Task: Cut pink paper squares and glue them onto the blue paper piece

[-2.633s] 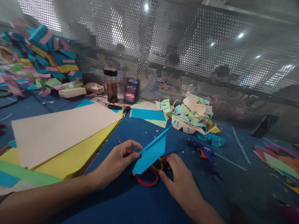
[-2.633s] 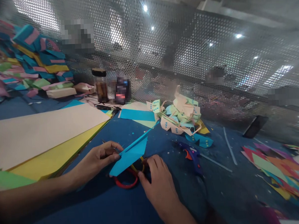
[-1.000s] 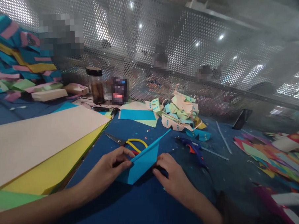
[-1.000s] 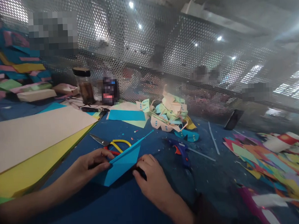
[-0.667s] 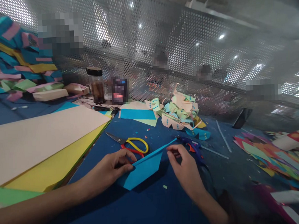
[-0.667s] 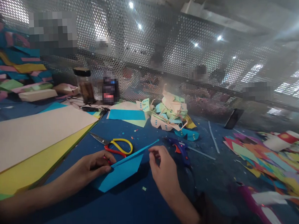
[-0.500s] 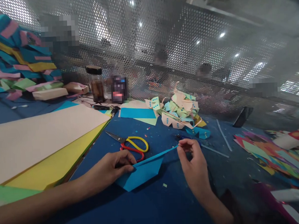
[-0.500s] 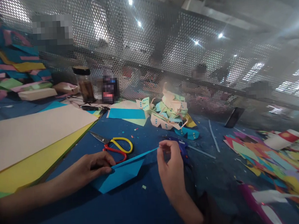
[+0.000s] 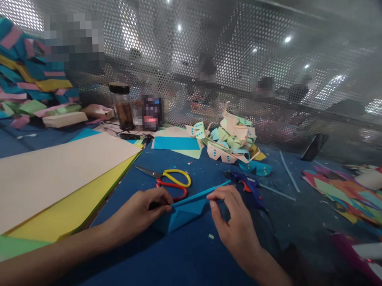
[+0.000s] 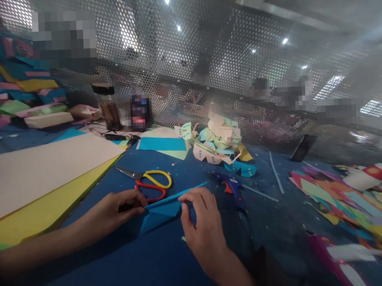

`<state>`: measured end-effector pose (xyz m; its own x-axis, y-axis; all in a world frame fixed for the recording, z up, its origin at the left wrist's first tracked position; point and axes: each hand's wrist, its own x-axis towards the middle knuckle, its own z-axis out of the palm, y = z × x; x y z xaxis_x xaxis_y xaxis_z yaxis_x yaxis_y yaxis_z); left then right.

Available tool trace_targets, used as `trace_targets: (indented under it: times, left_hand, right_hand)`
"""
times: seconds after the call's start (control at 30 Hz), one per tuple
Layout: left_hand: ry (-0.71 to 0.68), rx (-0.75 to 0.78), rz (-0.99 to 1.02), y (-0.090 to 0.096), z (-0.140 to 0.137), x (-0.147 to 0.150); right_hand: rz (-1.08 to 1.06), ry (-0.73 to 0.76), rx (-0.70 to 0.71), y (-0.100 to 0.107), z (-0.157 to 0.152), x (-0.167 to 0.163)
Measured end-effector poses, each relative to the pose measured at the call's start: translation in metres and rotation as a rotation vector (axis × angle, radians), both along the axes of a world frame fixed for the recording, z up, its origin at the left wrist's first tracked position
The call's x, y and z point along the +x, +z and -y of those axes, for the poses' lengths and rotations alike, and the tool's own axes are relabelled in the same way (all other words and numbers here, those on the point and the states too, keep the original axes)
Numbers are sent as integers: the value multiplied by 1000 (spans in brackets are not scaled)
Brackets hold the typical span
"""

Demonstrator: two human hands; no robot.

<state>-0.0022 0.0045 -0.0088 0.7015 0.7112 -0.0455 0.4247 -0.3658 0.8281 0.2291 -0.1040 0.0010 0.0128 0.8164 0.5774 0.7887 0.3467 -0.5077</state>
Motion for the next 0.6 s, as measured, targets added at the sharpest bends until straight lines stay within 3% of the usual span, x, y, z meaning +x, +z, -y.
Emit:
trace_targets:
  times: [0.17, 0.6]
  left_hand:
    - [27, -27, 62, 1, -9, 4]
    - [1, -74, -43, 12, -2, 1]
  right_hand:
    - [-3, -1, 1, 0, 1, 1]
    - [14, 147, -107, -4, 2, -5]
